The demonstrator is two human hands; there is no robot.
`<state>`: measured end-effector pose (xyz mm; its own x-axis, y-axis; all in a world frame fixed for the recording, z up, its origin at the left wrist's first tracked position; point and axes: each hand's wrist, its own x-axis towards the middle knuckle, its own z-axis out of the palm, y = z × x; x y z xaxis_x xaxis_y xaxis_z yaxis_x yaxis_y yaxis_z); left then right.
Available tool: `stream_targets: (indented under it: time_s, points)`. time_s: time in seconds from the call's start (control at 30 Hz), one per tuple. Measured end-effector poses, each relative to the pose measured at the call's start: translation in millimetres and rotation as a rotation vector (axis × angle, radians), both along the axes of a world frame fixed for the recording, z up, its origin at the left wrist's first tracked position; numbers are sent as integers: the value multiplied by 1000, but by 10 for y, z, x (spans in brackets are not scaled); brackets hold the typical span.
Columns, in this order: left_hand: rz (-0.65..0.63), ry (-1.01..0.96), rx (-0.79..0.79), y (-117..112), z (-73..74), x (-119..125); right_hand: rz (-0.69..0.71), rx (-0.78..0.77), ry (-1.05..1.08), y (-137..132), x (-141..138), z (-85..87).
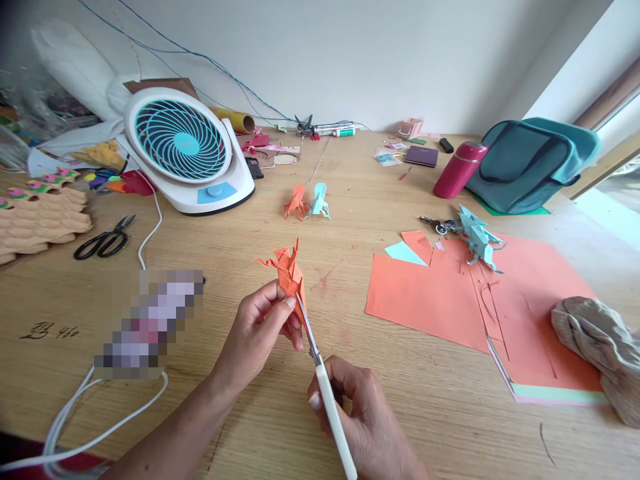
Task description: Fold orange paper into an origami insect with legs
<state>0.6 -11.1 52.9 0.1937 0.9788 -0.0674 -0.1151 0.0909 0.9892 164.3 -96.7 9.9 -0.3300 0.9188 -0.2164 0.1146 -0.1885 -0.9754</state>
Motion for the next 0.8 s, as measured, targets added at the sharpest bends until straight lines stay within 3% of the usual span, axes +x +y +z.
stream_targets:
  time_s: [0.8]
  points:
    - [-54,-37,-14,-26,25,-5,-11,43,-2,7,-13,-4]
